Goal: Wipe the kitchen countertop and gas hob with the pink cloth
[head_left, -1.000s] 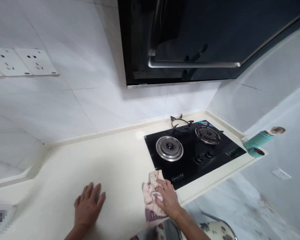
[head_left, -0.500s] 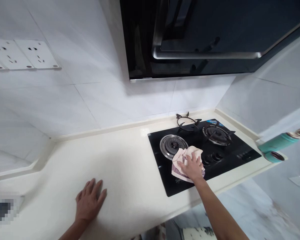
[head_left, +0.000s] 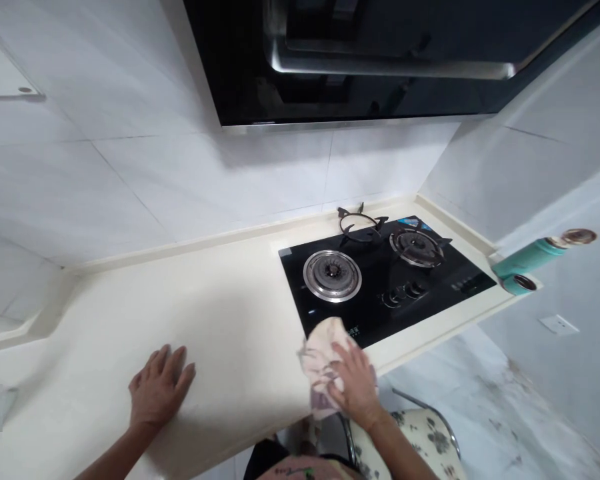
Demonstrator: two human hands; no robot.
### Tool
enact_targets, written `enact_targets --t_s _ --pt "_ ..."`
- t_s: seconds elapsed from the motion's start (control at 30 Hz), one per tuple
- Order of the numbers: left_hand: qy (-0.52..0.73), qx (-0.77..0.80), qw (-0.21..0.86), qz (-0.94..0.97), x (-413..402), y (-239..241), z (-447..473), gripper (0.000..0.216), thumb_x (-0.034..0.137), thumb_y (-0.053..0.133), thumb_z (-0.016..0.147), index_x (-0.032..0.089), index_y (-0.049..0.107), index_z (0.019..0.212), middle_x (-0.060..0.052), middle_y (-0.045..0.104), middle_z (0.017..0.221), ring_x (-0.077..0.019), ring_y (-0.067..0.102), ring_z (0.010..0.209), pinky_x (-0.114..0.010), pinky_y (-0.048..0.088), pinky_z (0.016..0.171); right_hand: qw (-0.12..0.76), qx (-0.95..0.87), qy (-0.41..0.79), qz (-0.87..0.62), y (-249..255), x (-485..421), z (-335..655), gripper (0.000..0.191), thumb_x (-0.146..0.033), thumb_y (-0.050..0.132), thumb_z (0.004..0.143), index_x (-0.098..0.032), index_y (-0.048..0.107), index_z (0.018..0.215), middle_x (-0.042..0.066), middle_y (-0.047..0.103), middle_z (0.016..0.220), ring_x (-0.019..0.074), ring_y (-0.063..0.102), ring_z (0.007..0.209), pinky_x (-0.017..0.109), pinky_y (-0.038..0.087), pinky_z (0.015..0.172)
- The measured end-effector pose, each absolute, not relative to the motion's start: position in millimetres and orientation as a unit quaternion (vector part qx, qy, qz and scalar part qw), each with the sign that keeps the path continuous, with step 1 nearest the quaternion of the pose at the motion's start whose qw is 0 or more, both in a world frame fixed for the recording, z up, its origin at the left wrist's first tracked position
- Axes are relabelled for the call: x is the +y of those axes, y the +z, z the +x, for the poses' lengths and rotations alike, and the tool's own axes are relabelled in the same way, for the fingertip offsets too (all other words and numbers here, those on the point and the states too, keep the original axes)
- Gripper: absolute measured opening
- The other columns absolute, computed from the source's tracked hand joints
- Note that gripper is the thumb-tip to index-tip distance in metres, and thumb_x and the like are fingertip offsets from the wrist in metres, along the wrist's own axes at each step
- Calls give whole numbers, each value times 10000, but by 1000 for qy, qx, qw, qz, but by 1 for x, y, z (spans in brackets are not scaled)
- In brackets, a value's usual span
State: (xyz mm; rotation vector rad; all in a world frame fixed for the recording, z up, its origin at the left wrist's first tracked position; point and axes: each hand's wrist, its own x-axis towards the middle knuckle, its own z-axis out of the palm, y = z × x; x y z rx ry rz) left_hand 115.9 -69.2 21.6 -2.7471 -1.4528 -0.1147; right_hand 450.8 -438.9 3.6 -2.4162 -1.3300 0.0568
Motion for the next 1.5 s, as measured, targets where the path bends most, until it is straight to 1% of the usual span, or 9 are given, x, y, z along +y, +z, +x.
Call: enact_targets --t_s 0.13,0.23,0.37,0.53,0.7,0.97,1.07,1.27,1.5 --pt "-44 -465 18 -884 -72 23 118 588 510 332 1030 195 600 1448 -187 451 1623 -360 349 1531 -572 308 1186 179 -259 -24 -949 0 -510 549 504 -551 516 864 -204 648 1204 173 456 1589 424 373 1464 638 339 1155" --pt "-44 -467 15 -883 -75 24 120 576 508 356 1026 197 602 1444 -191 455 1619 -361 351 1528 -569 308 1184 168 -127 -36 -977 8 -546 620 710 -651 425 881 -159 534 1381 239 342 1637 495 336 1463 722 349 1101" --pt "-50 -467 12 -883 -78 25 120 559 499 387 1018 196 607 1434 -191 456 1616 -352 357 1523 -555 295 1190 151 -66 -20 -986 18 -555 658 787 -704 405 864 -166 499 1431 241 370 1616 521 345 1447 726 355 1092" --pt "-47 -473 6 -880 -83 26 122 545 501 418 1010 218 594 1442 -180 442 1629 -336 334 1536 -541 264 1202 121 -127 -27 -984 8 -529 587 781 -699 413 862 -156 523 1412 233 399 1584 517 404 1360 714 366 1059" --pt "-50 -478 -14 -877 -88 31 125 529 481 463 995 230 588 1443 -174 438 1635 -343 323 1542 -541 244 1205 102 -327 -22 -939 -5 -486 459 535 -572 501 901 -188 675 1230 207 490 1514 470 448 1268 648 395 977" --pt "-60 -478 -20 -876 -84 28 122 532 496 439 999 235 591 1437 -168 425 1644 -355 320 1544 -548 247 1207 299 -563 56 -768 9 -419 358 214 -336 667 737 -278 708 938 60 658 1261 312 525 1102 481 470 931" --pt "-69 -470 -15 -880 -82 23 120 545 512 420 1004 224 596 1432 -170 424 1641 -356 320 1543 -548 242 1212 320 -576 51 -751 28 -418 385 184 -288 609 770 -276 684 936 45 643 1274 256 548 1153 405 494 996" --pt "-71 -480 -22 -874 -85 22 122 532 498 450 990 233 600 1427 -160 417 1650 -356 311 1549 -553 233 1220 288 -458 -18 -841 53 -451 533 585 -412 490 936 -180 502 1473 182 492 1512 321 471 1374 510 447 1116" --pt "-65 -483 -29 -873 -88 22 121 541 509 456 984 252 589 1440 -149 418 1655 -327 307 1555 -521 220 1224 174 -321 -107 -925 13 -453 608 572 -566 456 926 -194 680 1298 174 489 1559 453 423 1395 700 366 1095"
